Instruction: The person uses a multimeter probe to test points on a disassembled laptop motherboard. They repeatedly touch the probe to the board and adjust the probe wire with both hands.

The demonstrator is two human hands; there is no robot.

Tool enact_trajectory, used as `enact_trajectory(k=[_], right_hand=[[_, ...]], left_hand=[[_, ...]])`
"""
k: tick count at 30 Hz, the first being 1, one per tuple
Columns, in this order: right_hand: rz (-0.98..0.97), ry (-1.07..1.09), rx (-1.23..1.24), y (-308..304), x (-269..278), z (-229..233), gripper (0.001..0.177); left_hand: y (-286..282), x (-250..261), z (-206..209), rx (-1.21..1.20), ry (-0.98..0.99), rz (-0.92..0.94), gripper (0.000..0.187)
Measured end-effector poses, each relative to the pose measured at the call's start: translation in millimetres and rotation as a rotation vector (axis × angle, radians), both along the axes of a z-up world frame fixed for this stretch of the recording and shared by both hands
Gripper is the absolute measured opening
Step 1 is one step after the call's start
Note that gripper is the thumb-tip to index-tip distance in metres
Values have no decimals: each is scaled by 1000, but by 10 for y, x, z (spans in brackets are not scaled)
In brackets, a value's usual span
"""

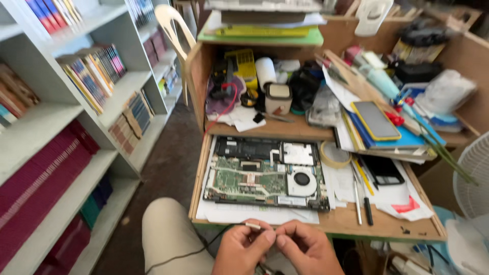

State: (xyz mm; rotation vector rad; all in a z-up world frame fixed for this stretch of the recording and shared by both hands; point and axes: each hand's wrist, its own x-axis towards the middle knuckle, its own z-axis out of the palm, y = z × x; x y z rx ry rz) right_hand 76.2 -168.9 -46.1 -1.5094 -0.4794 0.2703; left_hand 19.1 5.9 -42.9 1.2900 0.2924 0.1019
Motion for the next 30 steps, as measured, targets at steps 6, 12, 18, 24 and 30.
enact_trajectory(k=[6, 12, 18, 24, 30], right_hand=[[104, -134, -172, -56, 123, 217, 5], [302, 261, -281, -101, 162, 494, 16], [233, -24, -351, -48, 117, 1199, 16], [35, -92, 60, 22, 348, 1459, 7], [66, -86, 234, 160, 417, 1716, 16]], left_hand=[[176, -35, 227, 525, -180, -110, 17], [417, 76, 416, 584, -129, -510, 17], [287, 102, 1120, 454, 25, -508, 24], [89, 330, 1713, 144, -113, -195, 16], [43, 391, 1932, 42, -277, -44, 20]])
